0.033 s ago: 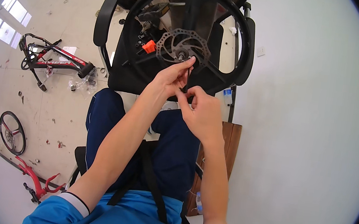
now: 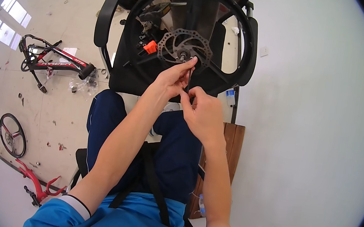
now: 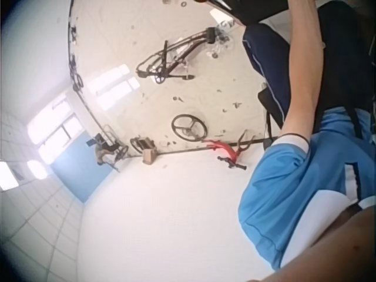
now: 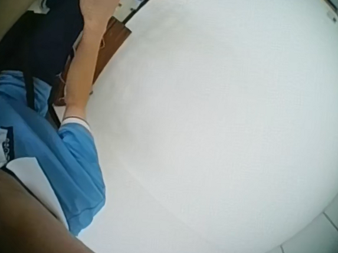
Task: The person assembles a bicycle hub by inserting small metal components into the hub body and tightening them with an Allen key. The person repeatedly inserts and secures parts into the hub while seated in a workshop.
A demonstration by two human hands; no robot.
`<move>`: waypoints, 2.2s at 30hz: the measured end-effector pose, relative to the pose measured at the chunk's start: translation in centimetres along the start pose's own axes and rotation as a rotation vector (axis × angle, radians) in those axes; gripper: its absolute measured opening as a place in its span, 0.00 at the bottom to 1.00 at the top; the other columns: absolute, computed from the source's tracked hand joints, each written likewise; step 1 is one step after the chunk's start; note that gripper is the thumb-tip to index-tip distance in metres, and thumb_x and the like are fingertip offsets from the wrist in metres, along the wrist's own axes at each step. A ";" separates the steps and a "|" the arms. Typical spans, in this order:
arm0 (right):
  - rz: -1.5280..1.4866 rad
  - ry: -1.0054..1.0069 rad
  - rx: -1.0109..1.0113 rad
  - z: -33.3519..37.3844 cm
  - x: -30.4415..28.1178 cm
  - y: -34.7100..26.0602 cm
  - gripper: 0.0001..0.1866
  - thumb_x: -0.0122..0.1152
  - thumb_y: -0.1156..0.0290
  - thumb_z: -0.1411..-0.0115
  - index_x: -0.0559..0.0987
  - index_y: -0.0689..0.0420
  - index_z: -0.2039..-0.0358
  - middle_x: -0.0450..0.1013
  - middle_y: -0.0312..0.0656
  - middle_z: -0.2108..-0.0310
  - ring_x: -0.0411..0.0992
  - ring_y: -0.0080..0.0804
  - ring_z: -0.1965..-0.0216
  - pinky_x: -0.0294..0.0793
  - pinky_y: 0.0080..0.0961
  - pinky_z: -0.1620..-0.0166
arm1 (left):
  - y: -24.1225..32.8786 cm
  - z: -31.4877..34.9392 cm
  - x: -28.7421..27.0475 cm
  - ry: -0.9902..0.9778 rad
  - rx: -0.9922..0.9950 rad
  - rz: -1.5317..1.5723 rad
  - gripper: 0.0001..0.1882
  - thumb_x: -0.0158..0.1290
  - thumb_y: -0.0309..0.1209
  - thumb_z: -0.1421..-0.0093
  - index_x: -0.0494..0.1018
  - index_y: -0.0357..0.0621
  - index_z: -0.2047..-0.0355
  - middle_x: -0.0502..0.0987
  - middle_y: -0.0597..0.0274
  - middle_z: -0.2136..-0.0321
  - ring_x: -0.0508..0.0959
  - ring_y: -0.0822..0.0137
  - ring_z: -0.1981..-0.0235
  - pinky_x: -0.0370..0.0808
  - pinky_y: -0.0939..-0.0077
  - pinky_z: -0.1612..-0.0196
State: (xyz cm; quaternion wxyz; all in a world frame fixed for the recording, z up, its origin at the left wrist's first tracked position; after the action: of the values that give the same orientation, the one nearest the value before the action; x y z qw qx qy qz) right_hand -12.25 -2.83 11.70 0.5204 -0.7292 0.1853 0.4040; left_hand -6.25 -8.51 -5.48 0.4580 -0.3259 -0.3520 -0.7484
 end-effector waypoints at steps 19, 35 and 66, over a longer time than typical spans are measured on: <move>-0.041 0.117 0.034 0.5 0.1 0.3 0.15 0.63 0.64 0.42 0.74 0.63 0.76 0.62 0.39 0.89 0.58 0.25 0.88 0.57 0.26 0.81 | 0.6 1.0 0.8 -0.048 -0.040 0.101 0.05 0.59 0.23 0.42 0.74 0.36 0.67 0.79 0.58 0.70 0.80 0.69 0.68 0.81 0.82 0.62; -0.603 -0.078 0.294 0.8 4.4 4.2 0.16 0.56 0.63 0.36 0.72 0.61 0.78 0.58 0.30 0.90 0.55 0.21 0.88 0.51 0.21 0.83 | -0.2 0.1 0.6 -0.130 0.011 0.112 0.08 0.62 0.27 0.43 0.74 0.40 0.67 0.78 0.65 0.71 0.77 0.74 0.71 0.76 0.86 0.67; -0.389 0.029 0.248 1.2 3.2 3.3 0.15 0.53 0.64 0.34 0.71 0.61 0.75 0.60 0.35 0.88 0.56 0.23 0.89 0.54 0.24 0.83 | 0.0 1.4 2.0 -0.292 -0.032 0.060 0.13 0.42 0.26 0.32 0.68 0.30 0.53 0.76 0.54 0.61 0.79 0.65 0.60 0.80 0.71 0.52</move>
State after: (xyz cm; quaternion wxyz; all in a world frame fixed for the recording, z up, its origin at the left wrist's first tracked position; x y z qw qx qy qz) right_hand -13.07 -2.54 6.98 0.6713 -0.6875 0.0967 0.2596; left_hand -6.75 -8.31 -3.07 0.4190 -0.4487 -0.3931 -0.6845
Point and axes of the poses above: each hand's wrist, its own z-axis away from the middle knuckle, its own x-axis out of the palm, y = z × x, the point moved 10 cm from there along -z, towards the middle knuckle
